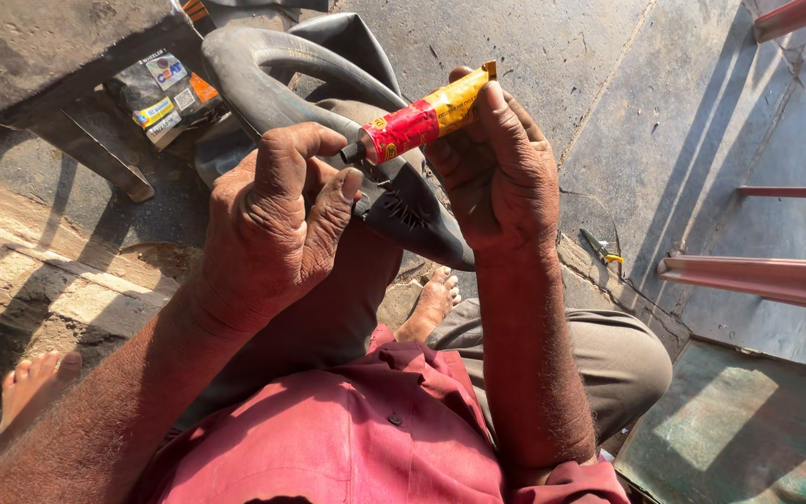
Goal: The person applies adhesive from a tube to a damaged section of a black rubber inner tube, smooths the adhesive with a finger, and then peels the backing from a patch to prepare it.
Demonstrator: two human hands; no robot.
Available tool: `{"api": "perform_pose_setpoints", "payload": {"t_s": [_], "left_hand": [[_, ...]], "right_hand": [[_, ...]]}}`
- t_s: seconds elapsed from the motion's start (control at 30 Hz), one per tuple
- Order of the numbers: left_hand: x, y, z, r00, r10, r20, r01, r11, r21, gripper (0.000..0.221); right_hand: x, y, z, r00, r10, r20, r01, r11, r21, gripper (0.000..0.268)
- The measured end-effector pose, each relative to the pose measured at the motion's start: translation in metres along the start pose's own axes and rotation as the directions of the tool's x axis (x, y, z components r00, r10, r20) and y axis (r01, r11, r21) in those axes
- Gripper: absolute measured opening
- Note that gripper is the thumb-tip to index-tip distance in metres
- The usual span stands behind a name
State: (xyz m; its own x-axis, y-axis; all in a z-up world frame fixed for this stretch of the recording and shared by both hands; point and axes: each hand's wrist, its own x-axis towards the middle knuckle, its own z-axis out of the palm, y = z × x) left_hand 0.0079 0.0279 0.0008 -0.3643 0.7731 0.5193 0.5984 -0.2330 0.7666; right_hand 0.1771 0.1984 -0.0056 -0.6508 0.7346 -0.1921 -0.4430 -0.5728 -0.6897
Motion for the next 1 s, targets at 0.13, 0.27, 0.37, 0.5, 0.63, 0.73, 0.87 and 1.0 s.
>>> {"api": "perform_pose_setpoints", "payload": {"t_s": [0.13,0.27,0.37,0.5,0.63,0.73,0.87,1.0], "left_hand": [[0.0,0.002,0.0,1.0,-0.019,0.007,0.019,1.0,0.0,0.025],[0.001,0.002,0.001,1.0,0.007,-0.005,-0.007,1.0,0.012,0.022],[0.001,0.002,0.002,1.0,0.018,-0.003,-0.018,0.999,0.034,0.021],[0.0,0.002,0.004,0.999,0.041,-0.01,-0.04,0.995,0.094,0.021],[0.002,0.003,0.004,0.996,0.086,-0.009,-0.084,0.988,0.129,0.019],[0.004,0.005,0.004,0.997,0.078,0.0,-0.077,0.986,0.147,0.019],[0.006,0.008,0.003,0.998,0.054,0.02,-0.056,0.993,0.103,0.022],[0.009,0.01,0.0,0.996,0.088,0.034,-0.091,0.991,0.094,0.023]], "right_hand": [[-0.002,-0.001,0.001,1.0,-0.001,0.007,0.0,1.0,0.022,0.031],[-0.006,-0.001,0.002,0.997,-0.041,0.069,0.04,0.999,0.008,0.031],[-0.006,0.001,0.0,0.998,-0.051,0.035,0.05,0.999,0.02,0.029],[-0.008,0.001,-0.005,0.998,-0.047,0.034,0.046,0.999,0.027,0.029],[-0.008,0.001,-0.008,0.998,-0.045,0.035,0.044,0.999,0.032,0.028],[-0.008,0.0,-0.009,0.998,-0.043,0.039,0.042,0.998,0.041,0.027],[-0.009,-0.001,-0.008,0.997,-0.061,0.038,0.06,0.998,0.028,0.028],[-0.01,-0.002,-0.008,0.994,-0.086,0.068,0.084,0.996,0.029,0.03]]}}
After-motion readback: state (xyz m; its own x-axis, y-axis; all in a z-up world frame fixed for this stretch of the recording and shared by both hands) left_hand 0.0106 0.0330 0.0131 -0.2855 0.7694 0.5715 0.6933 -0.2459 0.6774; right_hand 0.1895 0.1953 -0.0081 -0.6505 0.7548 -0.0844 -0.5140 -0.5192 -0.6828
